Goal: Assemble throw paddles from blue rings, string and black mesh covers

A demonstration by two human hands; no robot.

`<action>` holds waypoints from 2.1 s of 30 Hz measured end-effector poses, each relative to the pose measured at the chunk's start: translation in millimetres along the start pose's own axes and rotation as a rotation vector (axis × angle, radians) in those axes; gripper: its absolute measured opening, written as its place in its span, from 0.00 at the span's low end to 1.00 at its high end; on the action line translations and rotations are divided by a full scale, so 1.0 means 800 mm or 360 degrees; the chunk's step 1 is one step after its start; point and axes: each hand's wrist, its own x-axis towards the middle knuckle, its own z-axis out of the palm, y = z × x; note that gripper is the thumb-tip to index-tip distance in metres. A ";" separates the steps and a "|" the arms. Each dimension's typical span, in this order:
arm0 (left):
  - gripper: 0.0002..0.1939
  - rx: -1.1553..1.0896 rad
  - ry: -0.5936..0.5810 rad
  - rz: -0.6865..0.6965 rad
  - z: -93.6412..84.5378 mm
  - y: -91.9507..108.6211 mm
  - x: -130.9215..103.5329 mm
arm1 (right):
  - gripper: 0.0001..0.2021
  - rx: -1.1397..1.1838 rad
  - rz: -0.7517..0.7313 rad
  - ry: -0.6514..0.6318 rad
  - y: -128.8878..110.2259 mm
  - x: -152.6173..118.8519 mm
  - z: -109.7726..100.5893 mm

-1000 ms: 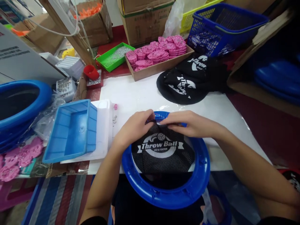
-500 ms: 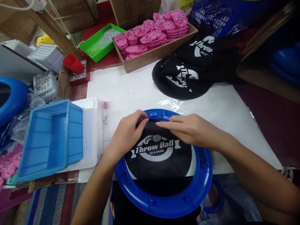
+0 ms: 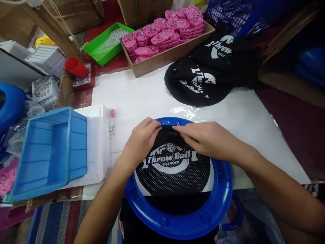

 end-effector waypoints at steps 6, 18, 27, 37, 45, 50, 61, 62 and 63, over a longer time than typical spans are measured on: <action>0.09 -0.0007 0.0027 0.0052 0.002 -0.001 0.001 | 0.20 -0.0004 0.0009 -0.0013 -0.001 -0.001 0.000; 0.12 0.0040 0.0034 0.0094 0.005 -0.005 -0.002 | 0.21 -0.0021 0.0017 0.0035 0.000 -0.002 0.002; 0.12 0.0004 -0.0039 0.0098 -0.001 -0.009 -0.002 | 0.21 -0.0085 0.0012 0.0045 0.001 -0.002 0.002; 0.13 -0.0061 -0.0205 0.0021 -0.007 -0.007 0.000 | 0.21 -0.0140 0.0020 0.0066 -0.002 -0.002 0.001; 0.12 0.0107 -0.0296 0.0013 0.000 0.003 0.001 | 0.21 -0.0263 0.0027 0.0108 0.001 -0.002 0.004; 0.13 0.0161 -0.0321 -0.0051 0.004 0.009 0.014 | 0.20 -0.0302 -0.0018 0.0105 -0.001 -0.003 0.000; 0.13 0.0176 -0.0192 -0.0073 0.014 0.003 0.022 | 0.17 -0.0387 -0.0023 0.0130 -0.008 -0.007 -0.001; 0.12 0.0169 -0.0157 -0.0057 0.015 0.004 0.021 | 0.18 -0.0384 -0.0018 0.0118 -0.008 -0.007 -0.001; 0.10 0.0164 -0.0112 -0.0033 0.016 0.004 0.021 | 0.18 -0.0381 -0.0010 0.0102 -0.009 -0.007 -0.001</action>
